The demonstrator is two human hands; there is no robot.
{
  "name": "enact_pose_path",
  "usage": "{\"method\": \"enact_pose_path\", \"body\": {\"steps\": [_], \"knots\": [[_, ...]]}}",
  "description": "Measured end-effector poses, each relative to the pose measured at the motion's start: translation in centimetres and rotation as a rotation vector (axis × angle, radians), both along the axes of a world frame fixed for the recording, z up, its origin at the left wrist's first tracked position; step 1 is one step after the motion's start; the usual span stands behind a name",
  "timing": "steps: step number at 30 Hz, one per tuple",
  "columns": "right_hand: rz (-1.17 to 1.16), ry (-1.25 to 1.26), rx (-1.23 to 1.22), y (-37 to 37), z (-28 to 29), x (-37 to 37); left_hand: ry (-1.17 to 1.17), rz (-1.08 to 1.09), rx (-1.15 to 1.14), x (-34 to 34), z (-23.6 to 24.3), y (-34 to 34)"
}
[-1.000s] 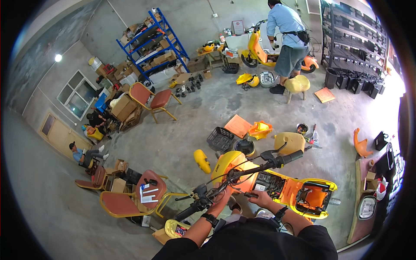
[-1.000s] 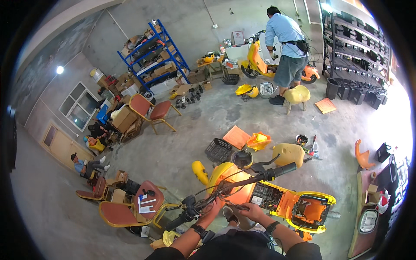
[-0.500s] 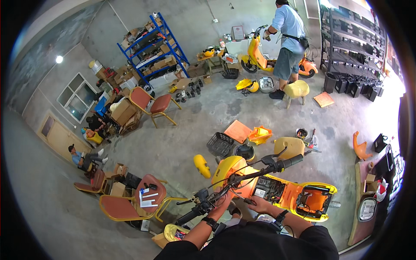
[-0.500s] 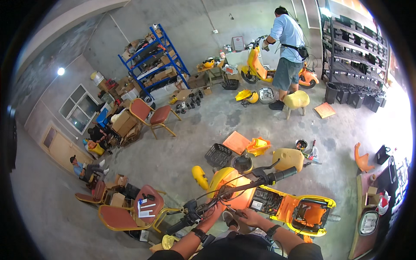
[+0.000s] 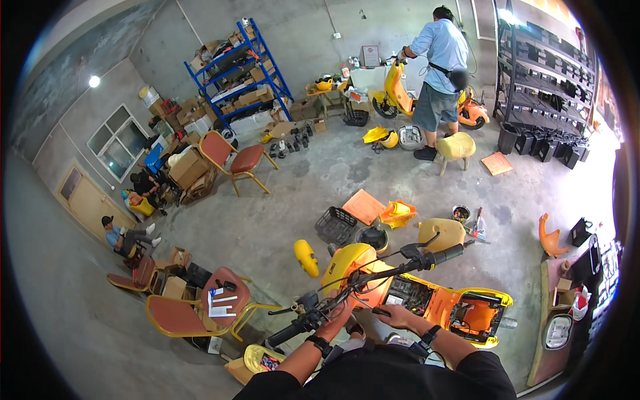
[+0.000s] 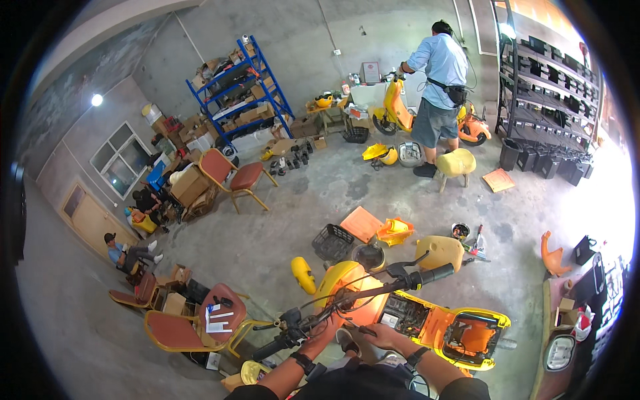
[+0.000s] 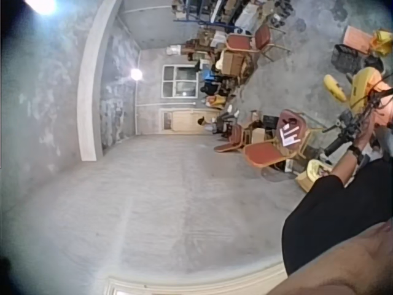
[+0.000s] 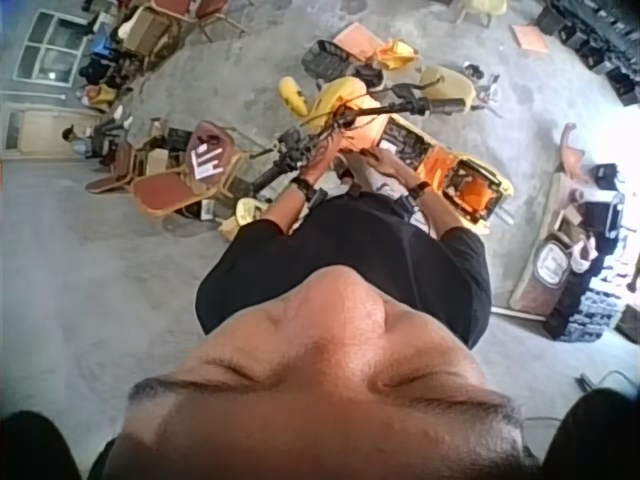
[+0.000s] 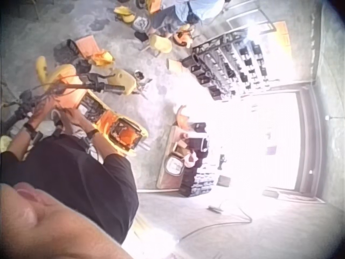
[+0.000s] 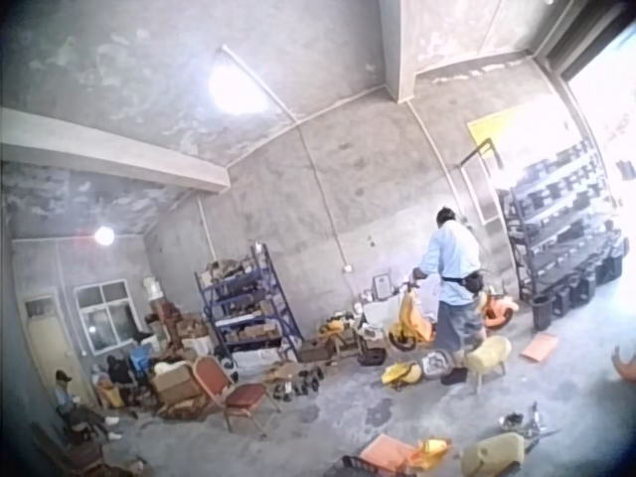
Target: Repairing or assembling components on a yellow scooter.
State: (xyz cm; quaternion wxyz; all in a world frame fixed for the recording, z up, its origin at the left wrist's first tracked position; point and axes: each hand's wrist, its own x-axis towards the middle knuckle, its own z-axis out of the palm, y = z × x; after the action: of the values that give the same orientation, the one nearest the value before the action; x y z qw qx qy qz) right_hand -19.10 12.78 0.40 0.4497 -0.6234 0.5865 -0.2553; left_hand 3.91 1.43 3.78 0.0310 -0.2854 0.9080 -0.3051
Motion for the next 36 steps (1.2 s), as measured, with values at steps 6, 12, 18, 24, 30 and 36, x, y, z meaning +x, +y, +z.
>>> {"method": "enact_pose_path", "body": {"steps": [6, 12, 18, 24, 30, 36], "knots": [[-0.059, -0.007, 0.122, -0.4, 1.2, 0.4, 0.026, -0.033, -0.047, -0.1, 2.4, 0.2], [-0.016, 0.113, 0.204, -1.1, 1.8, 0.8, 0.030, -0.005, 0.004, 0.1, 1.2, -0.2], [-0.040, -0.060, 0.215, -1.1, 2.6, 0.5, -0.442, -0.189, -0.487, 0.4, 1.2, 0.1], [-0.054, 0.107, 0.231, -1.5, 2.7, 1.5, -0.617, -0.249, -0.657, 1.0, 1.9, 0.2], [-0.001, 0.124, 0.077, -2.0, 1.7, 0.3, -0.504, -0.270, -0.609, 1.4, 0.8, -0.1], [-0.076, 0.133, 0.021, -1.6, 3.6, 0.7, -0.664, -0.342, -0.708, 1.9, -0.7, -0.7]]}}
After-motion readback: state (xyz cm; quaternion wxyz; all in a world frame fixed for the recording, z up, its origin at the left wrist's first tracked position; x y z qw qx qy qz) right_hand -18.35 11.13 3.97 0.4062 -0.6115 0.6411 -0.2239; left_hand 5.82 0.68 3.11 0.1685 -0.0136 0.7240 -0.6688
